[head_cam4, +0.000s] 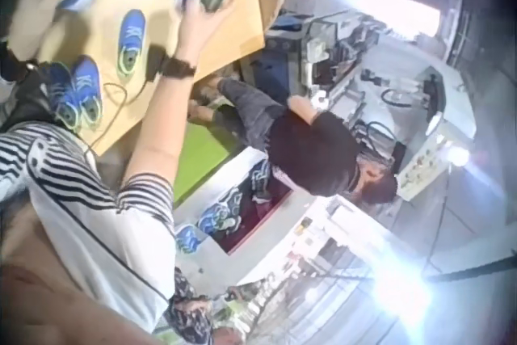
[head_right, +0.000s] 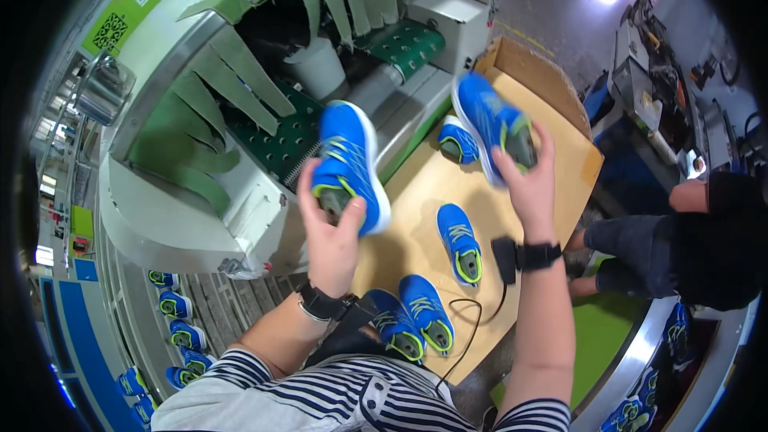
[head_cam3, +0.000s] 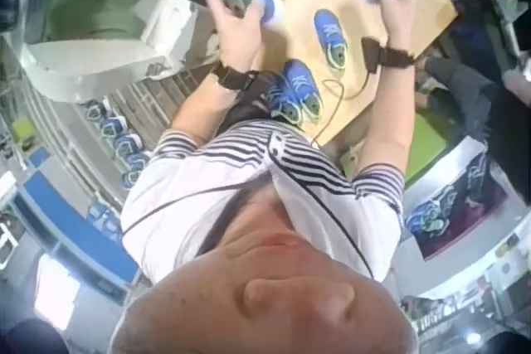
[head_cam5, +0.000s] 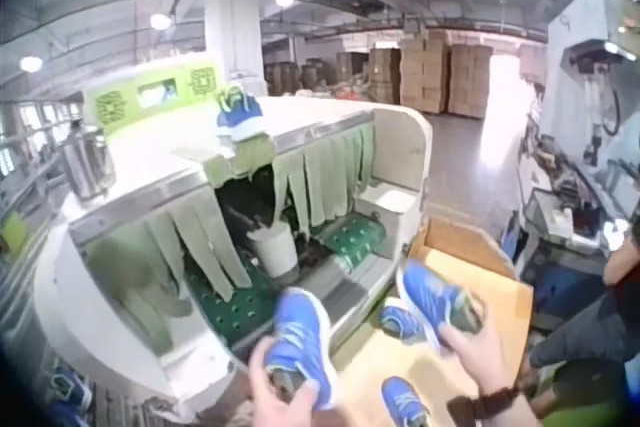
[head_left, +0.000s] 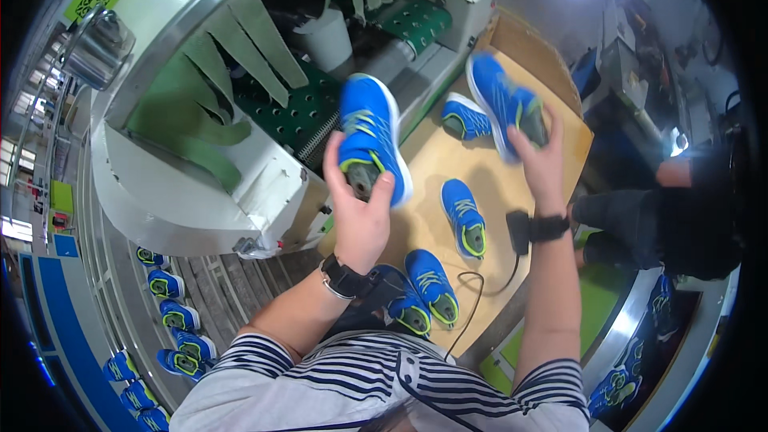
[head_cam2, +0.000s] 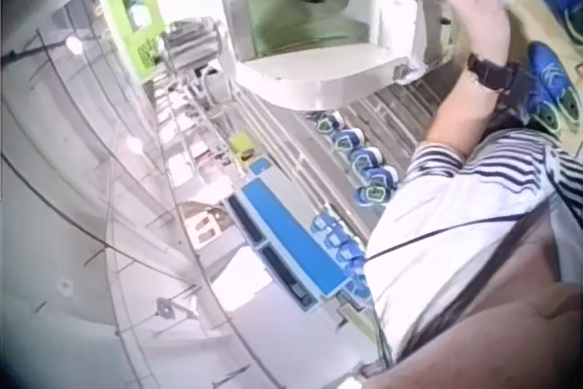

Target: The person picks up blue and green sneakers from a wooden table and places them onto a metal rack. The person repeatedly handles the shoes, moving them from the table to the rack and occasionally back to the table, organizing them in pairs.

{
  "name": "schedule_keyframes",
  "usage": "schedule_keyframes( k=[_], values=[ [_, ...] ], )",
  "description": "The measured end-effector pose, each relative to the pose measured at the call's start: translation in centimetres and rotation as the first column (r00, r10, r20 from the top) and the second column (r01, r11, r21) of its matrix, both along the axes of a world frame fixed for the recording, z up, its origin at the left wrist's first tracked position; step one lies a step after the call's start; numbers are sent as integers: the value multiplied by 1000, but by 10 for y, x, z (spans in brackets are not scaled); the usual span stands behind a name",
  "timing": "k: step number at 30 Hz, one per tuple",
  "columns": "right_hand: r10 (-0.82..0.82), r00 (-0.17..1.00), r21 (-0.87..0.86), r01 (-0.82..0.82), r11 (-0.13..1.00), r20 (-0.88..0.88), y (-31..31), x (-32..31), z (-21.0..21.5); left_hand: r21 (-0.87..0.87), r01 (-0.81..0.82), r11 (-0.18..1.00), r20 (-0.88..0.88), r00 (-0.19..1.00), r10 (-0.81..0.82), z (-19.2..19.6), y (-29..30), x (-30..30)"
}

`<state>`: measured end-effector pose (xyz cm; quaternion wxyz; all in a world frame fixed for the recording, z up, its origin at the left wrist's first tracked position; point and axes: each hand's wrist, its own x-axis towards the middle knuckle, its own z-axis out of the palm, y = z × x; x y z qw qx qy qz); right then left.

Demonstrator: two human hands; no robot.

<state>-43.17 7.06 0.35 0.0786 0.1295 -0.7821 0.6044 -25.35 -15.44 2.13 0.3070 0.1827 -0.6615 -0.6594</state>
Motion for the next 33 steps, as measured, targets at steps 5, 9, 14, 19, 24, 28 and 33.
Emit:
schedule_keyframes(
  k=[5, 9, 14, 19, 24, 28, 33],
  values=[
    [183, 945, 242, -117, 963, -271, -131, -112, 71, -349, -459, 817, -141, 888, 438, 24, -58, -55],
    [416, 876, 409, -296, 863, -244, -173, -174, 28, -434, -539, 722, -143, 832, 536, 29, -82, -83],
    [261, 965, 445, -230, 865, -9, -65, -178, -42, -437, -425, 793, -231, 905, 358, 15, -47, -61],
    [65, 994, 725, -106, 680, 84, 17, -72, -163, -578, 124, 807, 23, 991, -135, -19, -16, -10],
    [-6, 993, 618, -67, 783, 115, 57, 8, -104, -315, 641, 700, 474, 745, -469, -75, -38, 28],
    [-65, 986, 354, 6, 935, 155, 106, 24, -27, -292, 650, 702, 550, 715, -432, -96, -34, 47],
    [285, 868, 468, -466, 751, 406, 122, 20, 25, -346, 693, 633, 502, 707, -499, -111, -2, 16]
  ],
)
